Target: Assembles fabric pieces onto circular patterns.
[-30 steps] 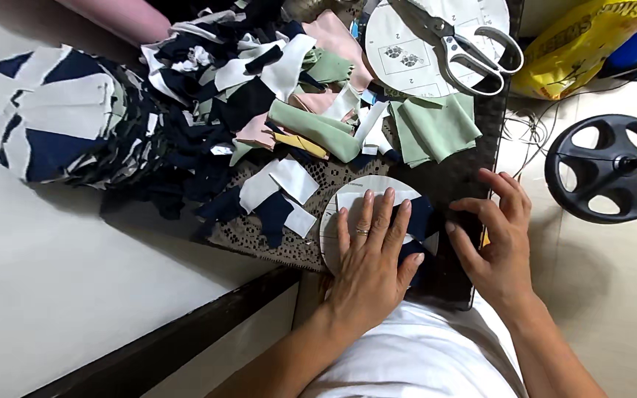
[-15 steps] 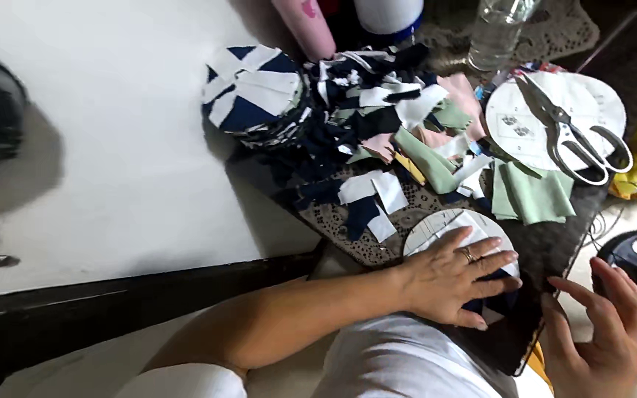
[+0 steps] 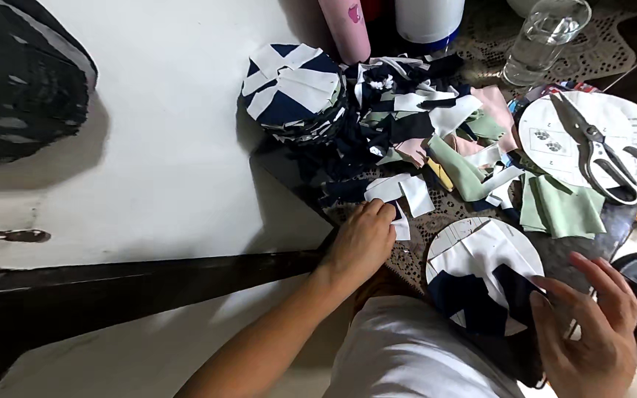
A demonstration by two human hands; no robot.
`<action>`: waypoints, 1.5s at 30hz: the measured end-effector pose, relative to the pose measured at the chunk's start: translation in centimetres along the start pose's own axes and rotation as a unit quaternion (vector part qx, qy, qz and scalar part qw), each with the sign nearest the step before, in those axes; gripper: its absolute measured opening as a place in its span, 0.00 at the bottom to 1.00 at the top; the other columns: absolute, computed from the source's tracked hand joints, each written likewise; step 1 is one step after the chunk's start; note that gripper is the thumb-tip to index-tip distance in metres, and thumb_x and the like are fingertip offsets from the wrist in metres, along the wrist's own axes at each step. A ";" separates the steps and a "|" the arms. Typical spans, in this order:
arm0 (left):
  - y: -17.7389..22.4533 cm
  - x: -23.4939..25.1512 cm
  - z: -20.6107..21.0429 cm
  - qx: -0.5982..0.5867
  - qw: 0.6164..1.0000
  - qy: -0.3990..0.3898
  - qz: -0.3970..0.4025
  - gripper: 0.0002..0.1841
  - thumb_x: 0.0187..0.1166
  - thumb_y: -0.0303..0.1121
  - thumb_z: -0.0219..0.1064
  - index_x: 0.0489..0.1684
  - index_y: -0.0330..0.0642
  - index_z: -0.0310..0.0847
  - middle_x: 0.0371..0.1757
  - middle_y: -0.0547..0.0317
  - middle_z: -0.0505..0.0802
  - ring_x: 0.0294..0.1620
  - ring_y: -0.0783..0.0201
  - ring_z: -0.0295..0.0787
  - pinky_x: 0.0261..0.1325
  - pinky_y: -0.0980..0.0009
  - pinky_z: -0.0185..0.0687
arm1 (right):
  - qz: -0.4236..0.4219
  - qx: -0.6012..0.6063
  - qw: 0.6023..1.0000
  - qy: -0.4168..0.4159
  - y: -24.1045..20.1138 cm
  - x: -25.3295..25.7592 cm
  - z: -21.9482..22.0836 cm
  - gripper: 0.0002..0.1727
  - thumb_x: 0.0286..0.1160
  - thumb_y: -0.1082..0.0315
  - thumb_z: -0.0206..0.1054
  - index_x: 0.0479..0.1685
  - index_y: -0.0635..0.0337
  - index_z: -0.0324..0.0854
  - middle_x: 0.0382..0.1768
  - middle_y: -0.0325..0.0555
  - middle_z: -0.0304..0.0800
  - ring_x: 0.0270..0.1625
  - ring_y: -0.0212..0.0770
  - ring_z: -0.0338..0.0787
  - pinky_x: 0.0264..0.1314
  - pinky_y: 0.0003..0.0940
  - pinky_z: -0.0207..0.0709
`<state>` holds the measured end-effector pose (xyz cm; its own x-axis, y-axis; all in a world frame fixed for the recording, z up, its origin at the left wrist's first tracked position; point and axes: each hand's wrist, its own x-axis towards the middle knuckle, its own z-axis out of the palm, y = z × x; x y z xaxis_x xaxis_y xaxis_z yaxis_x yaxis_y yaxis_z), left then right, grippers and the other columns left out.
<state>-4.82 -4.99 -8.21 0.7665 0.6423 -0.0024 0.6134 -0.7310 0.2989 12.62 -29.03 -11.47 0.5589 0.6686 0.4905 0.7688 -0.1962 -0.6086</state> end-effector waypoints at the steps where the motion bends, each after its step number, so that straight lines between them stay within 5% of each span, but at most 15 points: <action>1: -0.2 0.0 0.3 0.004 1.000 0.019 0.009 0.08 0.78 0.27 0.67 0.42 0.31 0.89 0.45 0.39 0.92 0.50 0.41 0.92 0.52 0.46 0.87 | -0.002 0.000 1.000 -0.001 -0.3 0.1 0.2 0.10 0.83 0.60 0.63 0.43 0.55 0.86 0.71 0.61 0.81 0.89 0.55 0.62 0.92 0.46 0.46; 6: -1.7 0.2 0.4 -0.082 0.995 0.060 -0.010 0.06 0.77 0.27 0.69 0.35 0.33 0.90 0.39 0.46 0.93 0.39 0.52 0.93 0.46 0.55 0.90 | -0.022 0.015 0.999 -0.020 -1.5 0.8 1.1 0.10 0.84 0.58 0.62 0.44 0.50 0.86 0.68 0.56 0.84 0.86 0.53 0.66 0.89 0.48 0.52; 9: -2.3 0.3 -0.8 -0.151 0.986 -0.003 -0.071 0.05 0.78 0.26 0.70 0.42 0.35 0.91 0.46 0.47 0.93 0.43 0.57 0.92 0.51 0.59 0.89 | -0.046 0.018 0.997 -0.056 -3.1 2.3 2.7 0.10 0.83 0.59 0.62 0.43 0.49 0.89 0.62 0.53 0.90 0.77 0.58 0.77 0.77 0.55 0.66; 12: -2.2 0.1 -1.2 -0.133 0.988 -0.031 -0.069 0.07 0.78 0.24 0.69 0.47 0.35 0.91 0.52 0.45 0.93 0.53 0.51 0.91 0.58 0.51 0.85 | -0.100 0.003 0.987 -0.128 -5.1 4.2 5.5 0.12 0.80 0.62 0.62 0.45 0.49 0.92 0.58 0.52 0.93 0.69 0.64 0.84 0.64 0.62 0.75; 19: -3.3 0.2 -0.7 -0.180 0.981 0.031 -0.064 0.05 0.77 0.27 0.72 0.37 0.34 0.90 0.45 0.48 0.92 0.45 0.57 0.91 0.51 0.57 0.88 | -0.185 -0.073 0.962 -0.186 -7.3 5.3 11.5 0.16 0.72 0.74 0.63 0.52 0.51 0.94 0.54 0.53 0.93 0.63 0.60 0.88 0.63 0.58 0.78; 21: -4.1 0.2 -1.2 -0.300 0.947 0.058 -0.100 0.04 0.76 0.27 0.71 0.38 0.35 0.88 0.46 0.53 0.93 0.45 0.65 0.90 0.51 0.64 0.87 | -0.182 -0.080 0.962 -0.188 -7.1 5.4 12.0 0.16 0.70 0.76 0.64 0.49 0.52 0.94 0.52 0.51 0.93 0.62 0.60 0.89 0.61 0.58 0.79; 24: -3.5 -0.1 -2.6 -0.536 0.828 0.063 -0.151 0.05 0.77 0.20 0.63 0.35 0.41 0.80 0.37 0.63 0.90 0.39 0.72 0.87 0.49 0.72 0.87 | -0.171 -0.068 0.964 -0.190 -7.0 5.5 11.8 0.14 0.72 0.74 0.63 0.46 0.53 0.94 0.52 0.51 0.94 0.62 0.61 0.89 0.62 0.59 0.78; 28: -1.6 -0.9 -3.3 -0.678 0.721 0.008 -0.144 0.09 0.78 0.20 0.54 0.38 0.44 0.79 0.38 0.63 0.92 0.40 0.69 0.92 0.52 0.69 0.92 | -0.052 0.102 0.976 -0.183 -7.3 5.6 9.4 0.19 0.85 0.64 0.55 0.59 0.57 0.91 0.56 0.50 0.94 0.64 0.52 0.89 0.63 0.51 0.79; 31: -0.1 -1.8 -2.4 -0.746 0.654 -0.033 -0.121 0.10 0.77 0.20 0.57 0.39 0.46 0.82 0.40 0.62 0.94 0.42 0.68 0.94 0.53 0.67 0.93 | 0.171 0.397 0.869 -0.240 -7.5 5.3 6.3 0.23 0.92 0.62 0.49 0.66 0.67 0.84 0.59 0.45 0.92 0.62 0.29 0.89 0.67 0.28 0.81; 34: 1.6 -2.4 -1.2 -0.783 0.610 -0.078 -0.088 0.08 0.76 0.24 0.64 0.40 0.49 0.86 0.41 0.62 0.95 0.43 0.68 0.95 0.52 0.67 0.94 | 0.344 0.584 0.687 -0.261 -7.3 5.0 4.4 0.17 0.88 0.64 0.53 0.60 0.63 0.82 0.50 0.39 0.92 0.53 0.32 0.91 0.57 0.32 0.86; 36: 2.8 -2.8 -0.5 -0.792 0.601 -0.084 -0.073 0.07 0.75 0.26 0.68 0.41 0.50 0.88 0.42 0.62 0.95 0.43 0.69 0.95 0.51 0.69 0.93 | 0.385 0.623 0.634 -0.248 -7.0 4.4 3.5 0.09 0.82 0.69 0.59 0.52 0.58 0.83 0.45 0.38 0.92 0.48 0.33 0.92 0.54 0.32 0.88; 39: 4.3 -3.3 0.6 -0.769 0.633 -0.072 -0.051 0.06 0.74 0.27 0.72 0.41 0.52 0.90 0.48 0.65 0.95 0.49 0.72 0.93 0.53 0.73 0.91 | 0.396 0.628 0.639 -0.201 -6.4 3.3 2.5 0.05 0.76 0.75 0.64 0.41 0.55 0.83 0.40 0.36 0.91 0.44 0.29 0.91 0.51 0.28 0.86; 41: 5.2 -3.4 1.4 -0.730 0.681 -0.057 -0.028 0.06 0.75 0.26 0.71 0.43 0.50 0.89 0.48 0.66 0.94 0.49 0.74 0.92 0.52 0.75 0.90 | 0.367 0.616 0.677 -0.164 -5.8 2.6 1.6 0.05 0.74 0.76 0.66 0.38 0.54 0.84 0.40 0.35 0.91 0.44 0.28 0.90 0.52 0.26 0.86; 43: 6.2 -3.5 2.6 -0.590 0.807 0.009 0.036 0.07 0.77 0.25 0.66 0.47 0.43 0.86 0.52 0.65 0.93 0.52 0.76 0.89 0.53 0.79 0.87 | 0.312 0.589 0.735 -0.122 -4.8 2.0 0.5 0.05 0.72 0.75 0.69 0.38 0.53 0.86 0.39 0.32 0.91 0.44 0.25 0.90 0.51 0.25 0.86; 45: 7.4 -3.4 3.7 -0.361 0.923 0.082 0.107 0.11 0.77 0.30 0.66 0.52 0.37 0.88 0.60 0.52 0.92 0.66 0.64 0.87 0.67 0.67 0.83 | 0.264 0.538 0.796 -0.083 -3.8 1.7 -1.3 0.06 0.71 0.73 0.72 0.39 0.48 0.86 0.37 0.27 0.92 0.41 0.22 0.91 0.47 0.22 0.87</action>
<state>-2.19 -13.41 -9.53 0.7795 0.5711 0.2575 0.1201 -0.5397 0.8333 11.06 -28.02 -7.50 0.5984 0.7999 -0.0461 -0.3220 0.1874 -0.9280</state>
